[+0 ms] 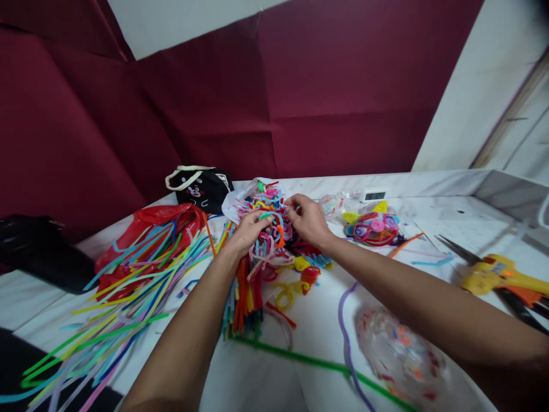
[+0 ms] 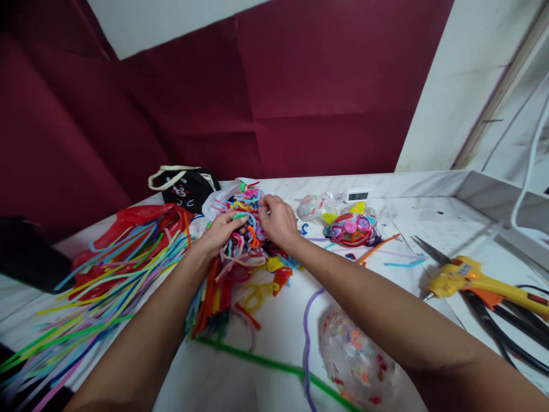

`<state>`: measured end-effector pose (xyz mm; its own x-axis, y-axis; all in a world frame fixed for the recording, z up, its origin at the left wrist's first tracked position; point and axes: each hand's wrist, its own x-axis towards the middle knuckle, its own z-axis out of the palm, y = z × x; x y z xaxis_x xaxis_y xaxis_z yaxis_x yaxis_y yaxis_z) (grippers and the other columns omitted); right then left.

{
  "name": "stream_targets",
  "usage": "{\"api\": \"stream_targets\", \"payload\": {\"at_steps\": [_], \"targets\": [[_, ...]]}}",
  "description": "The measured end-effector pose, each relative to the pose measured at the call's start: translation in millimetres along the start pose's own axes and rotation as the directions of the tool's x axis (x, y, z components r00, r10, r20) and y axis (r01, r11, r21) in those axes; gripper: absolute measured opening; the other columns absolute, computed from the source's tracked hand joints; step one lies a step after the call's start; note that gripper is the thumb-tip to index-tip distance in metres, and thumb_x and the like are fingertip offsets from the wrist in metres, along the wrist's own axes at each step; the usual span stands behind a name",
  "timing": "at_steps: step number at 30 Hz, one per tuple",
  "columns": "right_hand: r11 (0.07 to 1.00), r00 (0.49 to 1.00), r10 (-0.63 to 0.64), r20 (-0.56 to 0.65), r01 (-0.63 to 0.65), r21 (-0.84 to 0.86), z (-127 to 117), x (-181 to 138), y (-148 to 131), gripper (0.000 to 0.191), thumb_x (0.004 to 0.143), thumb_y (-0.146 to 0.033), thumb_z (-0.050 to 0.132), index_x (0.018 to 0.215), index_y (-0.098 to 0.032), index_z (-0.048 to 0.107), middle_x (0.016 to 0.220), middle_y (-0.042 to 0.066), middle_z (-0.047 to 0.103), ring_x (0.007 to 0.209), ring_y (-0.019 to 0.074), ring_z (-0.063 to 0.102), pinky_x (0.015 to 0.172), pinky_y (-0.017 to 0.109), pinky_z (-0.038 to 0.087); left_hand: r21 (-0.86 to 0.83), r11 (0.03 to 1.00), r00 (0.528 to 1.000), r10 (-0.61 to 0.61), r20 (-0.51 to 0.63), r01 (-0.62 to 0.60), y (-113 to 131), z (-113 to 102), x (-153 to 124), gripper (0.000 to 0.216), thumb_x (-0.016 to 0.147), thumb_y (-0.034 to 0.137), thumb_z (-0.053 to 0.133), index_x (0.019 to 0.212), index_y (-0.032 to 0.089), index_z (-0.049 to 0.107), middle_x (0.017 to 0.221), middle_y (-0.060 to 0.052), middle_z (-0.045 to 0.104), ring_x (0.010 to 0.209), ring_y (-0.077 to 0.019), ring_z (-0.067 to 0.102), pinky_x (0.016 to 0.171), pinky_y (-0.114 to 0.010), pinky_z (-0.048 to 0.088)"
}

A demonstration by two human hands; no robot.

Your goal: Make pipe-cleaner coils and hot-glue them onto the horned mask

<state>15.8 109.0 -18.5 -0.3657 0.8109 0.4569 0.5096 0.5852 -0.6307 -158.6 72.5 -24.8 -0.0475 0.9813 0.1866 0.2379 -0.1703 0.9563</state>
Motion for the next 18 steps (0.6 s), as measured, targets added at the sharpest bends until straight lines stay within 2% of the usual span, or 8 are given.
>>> {"api": "stream_targets", "payload": {"at_steps": [3,6,11,13,18], "targets": [[0.977,0.979,-0.203,0.031,0.205,-0.064,-7,-3,-12,0.016,0.093,-0.021,0.05,0.103,-0.017,0.062,0.104,0.006,0.066,0.094,0.0176,0.059,0.082,0.027,0.042,-0.038,0.999,1.0,-0.027,0.002,0.027,3,1,-1,0.033,0.066,0.044,0.073,0.073,0.015,0.057,0.06,0.003,0.055,0.053,-0.0091,0.047,0.051,-0.021,0.037],[0.93,0.938,-0.318,0.134,0.336,-0.146,-12,0,-18,0.015,0.087,-0.016,0.057,0.099,-0.017,0.066,0.103,0.006,0.067,0.094,0.0201,0.06,0.078,0.027,0.04,-0.075,0.996,0.998,-0.058,-0.008,0.057,5,0,-1,0.036,0.062,0.044,0.076,0.074,0.015,0.058,0.058,0.004,0.056,0.051,-0.0093,0.048,0.05,-0.022,0.037],[0.856,0.893,-0.369,0.256,0.434,-0.281,-19,9,-22,0.02,0.094,-0.021,0.05,0.099,-0.014,0.068,0.104,0.012,0.068,0.094,0.0246,0.062,0.074,0.03,0.041,-0.138,0.985,0.995,-0.102,-0.002,0.101,10,1,-3,0.036,0.058,0.042,0.078,0.077,0.016,0.061,0.057,0.003,0.058,0.048,-0.0102,0.05,0.048,-0.022,0.038],[0.829,0.877,-0.379,0.295,0.463,-0.314,-21,8,-25,0.021,0.095,-0.018,0.047,0.099,-0.013,0.068,0.105,0.014,0.069,0.096,0.025,0.062,0.076,0.031,0.041,-0.157,0.981,0.993,-0.114,0.003,0.113,13,1,-4,0.036,0.056,0.041,0.079,0.075,0.016,0.061,0.057,0.003,0.059,0.049,-0.0111,0.052,0.048,-0.023,0.041],[0.809,0.85,-0.405,0.337,0.505,-0.301,-28,1,-29,0.018,0.093,-0.013,0.05,0.095,-0.012,0.067,0.107,0.015,0.069,0.1,0.0257,0.062,0.08,0.033,0.044,-0.166,0.973,0.987,-0.149,0.065,0.158,20,2,-4,0.032,0.053,0.038,0.083,0.066,0.016,0.063,0.057,0.0,0.062,0.05,-0.0126,0.054,0.05,-0.024,0.044]]}}
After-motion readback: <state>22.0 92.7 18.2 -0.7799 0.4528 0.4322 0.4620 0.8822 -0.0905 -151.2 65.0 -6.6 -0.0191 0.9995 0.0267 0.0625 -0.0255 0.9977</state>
